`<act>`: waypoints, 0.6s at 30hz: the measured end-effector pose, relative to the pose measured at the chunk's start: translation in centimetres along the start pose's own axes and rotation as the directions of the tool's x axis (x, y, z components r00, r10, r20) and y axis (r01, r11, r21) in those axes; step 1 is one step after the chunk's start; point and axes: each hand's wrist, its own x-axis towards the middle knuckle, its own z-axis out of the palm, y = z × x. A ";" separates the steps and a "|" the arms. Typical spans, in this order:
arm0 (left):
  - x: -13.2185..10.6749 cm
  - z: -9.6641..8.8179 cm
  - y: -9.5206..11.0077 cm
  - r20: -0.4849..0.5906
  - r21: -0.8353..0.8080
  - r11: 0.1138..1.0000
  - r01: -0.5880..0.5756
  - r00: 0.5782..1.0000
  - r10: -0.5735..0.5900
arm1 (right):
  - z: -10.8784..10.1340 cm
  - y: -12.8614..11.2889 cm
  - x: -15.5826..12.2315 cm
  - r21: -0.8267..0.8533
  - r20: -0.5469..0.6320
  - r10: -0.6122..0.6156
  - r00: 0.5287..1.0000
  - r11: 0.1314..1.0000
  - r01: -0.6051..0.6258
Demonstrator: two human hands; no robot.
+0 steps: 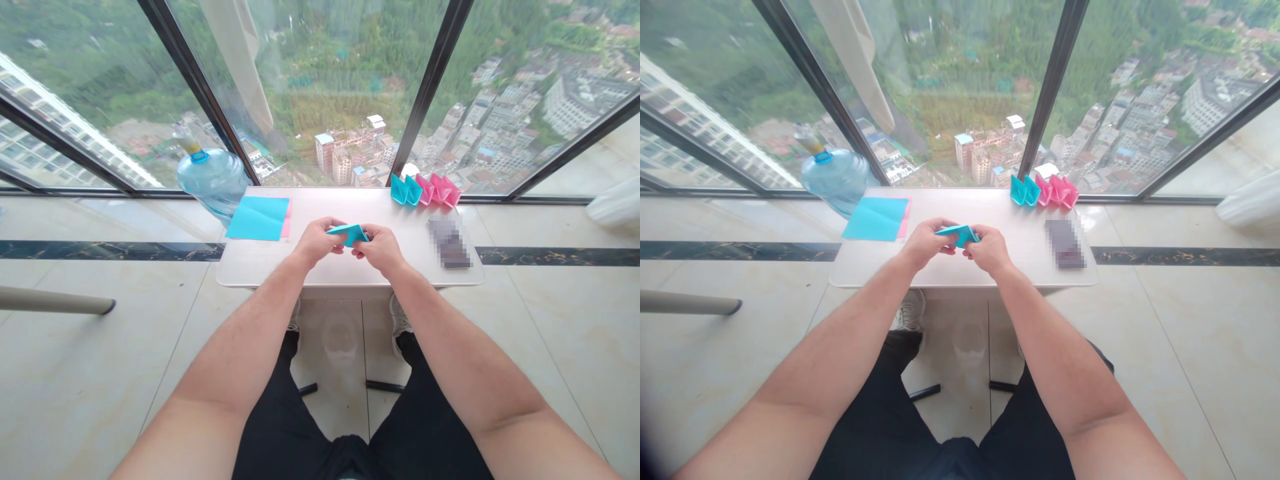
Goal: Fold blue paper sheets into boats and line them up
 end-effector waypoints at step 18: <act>0.0 -0.4 0.6 -0.068 -0.195 0.981 0.000 0.998 -0.014 | -0.7 -1.3 -0.2 0.260 0.010 0.067 0.998 0.963 -0.067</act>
